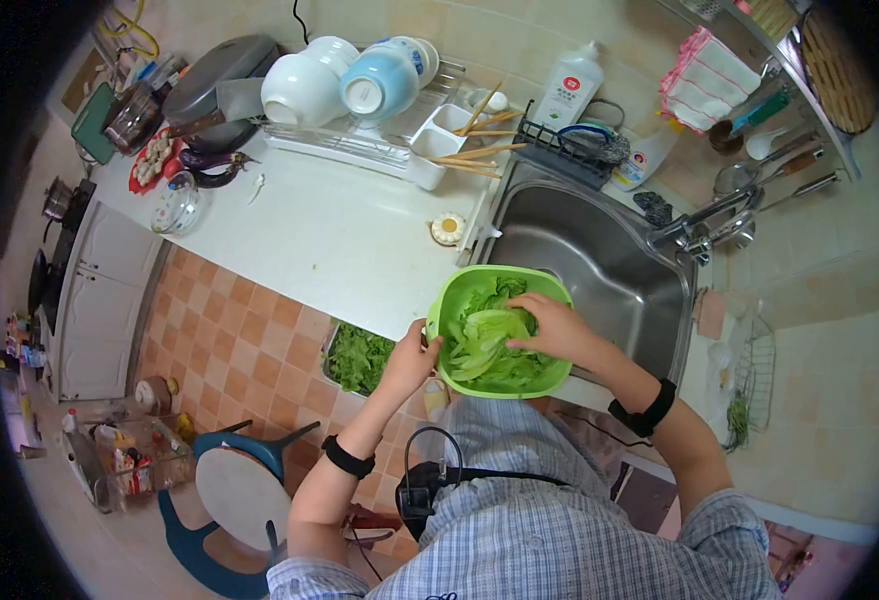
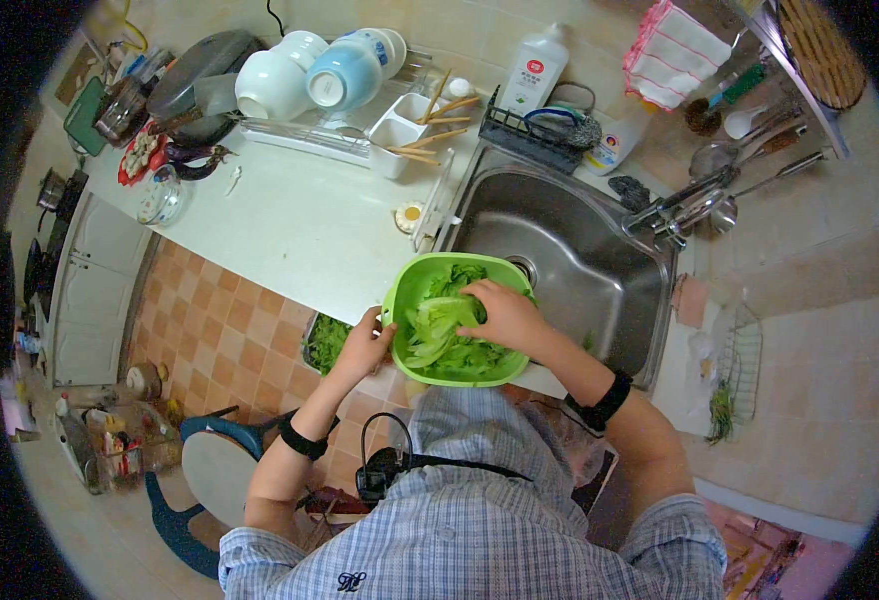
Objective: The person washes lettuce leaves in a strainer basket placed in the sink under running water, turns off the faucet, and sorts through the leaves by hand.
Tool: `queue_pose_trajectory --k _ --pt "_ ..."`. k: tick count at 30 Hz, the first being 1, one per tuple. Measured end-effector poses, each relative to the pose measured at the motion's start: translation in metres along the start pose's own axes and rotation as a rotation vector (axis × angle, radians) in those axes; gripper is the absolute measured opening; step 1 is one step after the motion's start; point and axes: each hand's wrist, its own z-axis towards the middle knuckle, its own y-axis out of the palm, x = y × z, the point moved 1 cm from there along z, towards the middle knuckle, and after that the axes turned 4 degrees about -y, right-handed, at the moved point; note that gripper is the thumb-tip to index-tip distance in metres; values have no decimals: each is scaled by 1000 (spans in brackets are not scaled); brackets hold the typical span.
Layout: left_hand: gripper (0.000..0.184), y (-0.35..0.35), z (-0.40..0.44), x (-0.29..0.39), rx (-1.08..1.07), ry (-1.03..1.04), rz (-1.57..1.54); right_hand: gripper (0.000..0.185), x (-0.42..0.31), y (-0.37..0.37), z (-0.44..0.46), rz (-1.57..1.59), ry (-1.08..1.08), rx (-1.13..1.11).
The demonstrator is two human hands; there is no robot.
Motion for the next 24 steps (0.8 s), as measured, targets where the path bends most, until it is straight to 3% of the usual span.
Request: queue_pose_trajectory --k 9,13,19,21,22,24 --pt "48 -6 -5 2 34 78 141 49 -4 -8 -12 -138 -195 194" --pt "49 -6 -8 8 40 82 222 42 -19 -4 1 -77 -122 230" --pt "47 -5 -13 16 244 386 337 23 -13 -4 15 47 -105 250" --pt "46 -5 -16 28 426 528 430 17 -4 -3 14 568 69 236" --pt "46 -4 -17 35 431 528 427 17 0 -3 14 564 66 234" --pt "46 -1 -20 51 355 655 365 18 4 -2 11 887 106 233"
